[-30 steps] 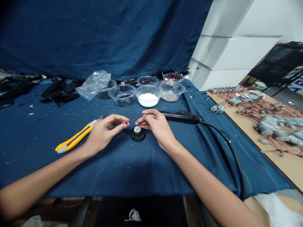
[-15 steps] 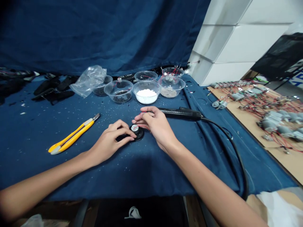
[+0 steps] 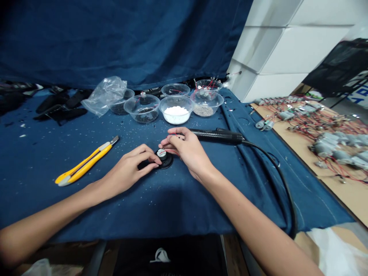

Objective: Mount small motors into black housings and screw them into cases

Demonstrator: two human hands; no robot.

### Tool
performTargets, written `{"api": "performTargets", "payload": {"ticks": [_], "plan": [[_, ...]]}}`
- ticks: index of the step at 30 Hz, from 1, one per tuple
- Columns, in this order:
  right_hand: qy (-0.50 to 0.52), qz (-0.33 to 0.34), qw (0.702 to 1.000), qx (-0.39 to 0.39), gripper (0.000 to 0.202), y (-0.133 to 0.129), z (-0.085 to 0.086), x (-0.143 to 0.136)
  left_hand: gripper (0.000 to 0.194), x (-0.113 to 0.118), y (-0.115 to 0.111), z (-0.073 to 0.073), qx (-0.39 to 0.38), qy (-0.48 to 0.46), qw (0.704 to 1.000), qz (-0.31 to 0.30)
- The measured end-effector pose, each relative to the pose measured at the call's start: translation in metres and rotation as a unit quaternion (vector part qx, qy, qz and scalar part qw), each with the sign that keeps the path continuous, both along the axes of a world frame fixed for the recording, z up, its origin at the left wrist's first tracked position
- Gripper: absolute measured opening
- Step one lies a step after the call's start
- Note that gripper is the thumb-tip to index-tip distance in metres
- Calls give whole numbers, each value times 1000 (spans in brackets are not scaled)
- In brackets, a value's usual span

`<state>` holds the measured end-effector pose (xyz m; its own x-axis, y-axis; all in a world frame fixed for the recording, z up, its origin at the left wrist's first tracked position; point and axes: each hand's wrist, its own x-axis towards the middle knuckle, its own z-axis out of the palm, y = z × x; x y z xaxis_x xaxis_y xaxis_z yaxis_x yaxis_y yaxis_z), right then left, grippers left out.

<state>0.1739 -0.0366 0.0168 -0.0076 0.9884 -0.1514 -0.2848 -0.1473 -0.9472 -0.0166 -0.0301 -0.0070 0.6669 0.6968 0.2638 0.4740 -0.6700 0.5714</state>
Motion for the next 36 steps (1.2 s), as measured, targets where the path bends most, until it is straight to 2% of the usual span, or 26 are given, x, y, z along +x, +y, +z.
{"api": "performTargets", "payload": {"ticks": [6,15,27,36], "plan": [[-2,0,1000,0,16,0,-1,0,12,0,2,-1,-10,-18,1000,2],[-5,-5,1000,3,16,1,-1,0,9,4,0,-8,-35,-65,996,53],[-11,-1,1000,1,14,0,-1,0,13,2,3,-1,-42,-21,999,27],[-24,-2,1000,7,14,1,-3,0,12,-1,6,1,-19,3,1000,9]]}}
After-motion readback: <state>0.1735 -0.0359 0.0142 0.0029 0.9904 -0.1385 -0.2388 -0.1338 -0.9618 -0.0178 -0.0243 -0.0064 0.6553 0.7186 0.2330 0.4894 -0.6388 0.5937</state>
